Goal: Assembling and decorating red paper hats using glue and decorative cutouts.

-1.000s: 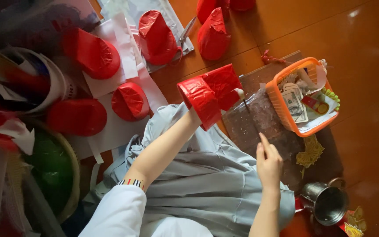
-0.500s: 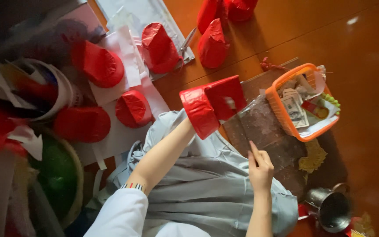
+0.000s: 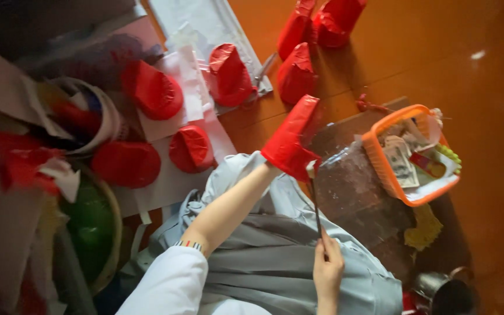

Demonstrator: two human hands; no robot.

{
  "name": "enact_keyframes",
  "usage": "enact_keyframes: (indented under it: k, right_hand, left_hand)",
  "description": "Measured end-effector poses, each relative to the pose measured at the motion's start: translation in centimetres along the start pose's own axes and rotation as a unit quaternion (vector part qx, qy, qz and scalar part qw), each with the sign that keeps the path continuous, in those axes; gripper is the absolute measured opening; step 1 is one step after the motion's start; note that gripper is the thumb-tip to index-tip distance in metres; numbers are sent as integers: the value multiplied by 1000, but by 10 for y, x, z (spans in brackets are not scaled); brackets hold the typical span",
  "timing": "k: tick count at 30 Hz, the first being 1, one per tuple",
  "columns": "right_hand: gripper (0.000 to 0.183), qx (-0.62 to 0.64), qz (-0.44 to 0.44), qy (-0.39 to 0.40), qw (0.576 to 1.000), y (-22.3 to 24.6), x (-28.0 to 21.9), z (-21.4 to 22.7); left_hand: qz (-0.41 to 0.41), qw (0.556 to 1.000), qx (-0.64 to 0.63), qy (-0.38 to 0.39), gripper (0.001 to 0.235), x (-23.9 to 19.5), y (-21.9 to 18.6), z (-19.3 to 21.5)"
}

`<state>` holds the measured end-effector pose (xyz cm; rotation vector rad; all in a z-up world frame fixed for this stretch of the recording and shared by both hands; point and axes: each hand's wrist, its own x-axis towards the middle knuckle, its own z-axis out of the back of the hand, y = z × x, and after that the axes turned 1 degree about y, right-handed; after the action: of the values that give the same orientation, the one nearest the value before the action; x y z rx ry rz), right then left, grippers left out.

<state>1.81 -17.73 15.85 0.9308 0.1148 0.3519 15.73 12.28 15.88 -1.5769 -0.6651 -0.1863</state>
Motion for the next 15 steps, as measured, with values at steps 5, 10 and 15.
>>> enact_keyframes:
  k: [5,10,15]
  right_hand:
    - [38,-17,-7,-3,1000,-13,-4,-12]
    - [37,-9,10,-49,999,-46,-16,-29]
    - [38,-14,1,-69,998,-47,-17,-44]
  left_hand:
    - [22,995,-70,-72,106,-15,52,-15]
    - [41,992,-3,-115,108,-11,49,-22]
    - [71,985,48,-148,110,-18,40,-17]
